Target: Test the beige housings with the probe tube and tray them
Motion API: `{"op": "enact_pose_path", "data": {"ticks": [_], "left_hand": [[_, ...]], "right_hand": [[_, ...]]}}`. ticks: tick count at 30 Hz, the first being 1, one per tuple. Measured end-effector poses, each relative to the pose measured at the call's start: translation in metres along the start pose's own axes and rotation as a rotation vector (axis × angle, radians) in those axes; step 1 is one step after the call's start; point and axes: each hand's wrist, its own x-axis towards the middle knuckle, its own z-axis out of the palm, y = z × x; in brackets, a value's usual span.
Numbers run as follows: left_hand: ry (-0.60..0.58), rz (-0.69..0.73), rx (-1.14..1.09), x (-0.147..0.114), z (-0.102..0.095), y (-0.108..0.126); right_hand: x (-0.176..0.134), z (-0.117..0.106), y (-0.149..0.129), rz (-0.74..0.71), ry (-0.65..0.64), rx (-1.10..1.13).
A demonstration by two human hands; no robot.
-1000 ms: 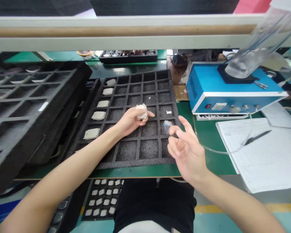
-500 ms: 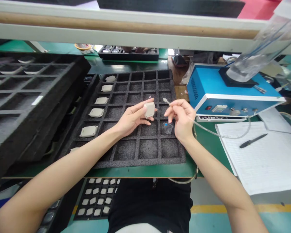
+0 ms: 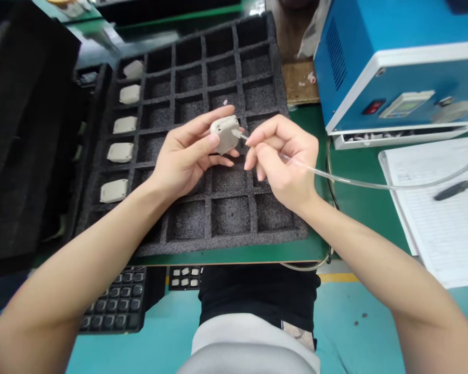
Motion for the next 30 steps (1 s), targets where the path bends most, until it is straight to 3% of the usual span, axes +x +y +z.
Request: {"op": "enact_pose_path", "data": {"ticks": [16,30], "left_hand": [[0.018,-0.043,0.008,-0.001,0.0,0.002],[0.025,-0.03,-0.061,0.001,-0.001,0.001]], "right_hand": [[0.002,0.0,0.002,0.006,0.001,0.03],[0.003,0.001,-0.005,0.175,-0.037,0.068]]}}
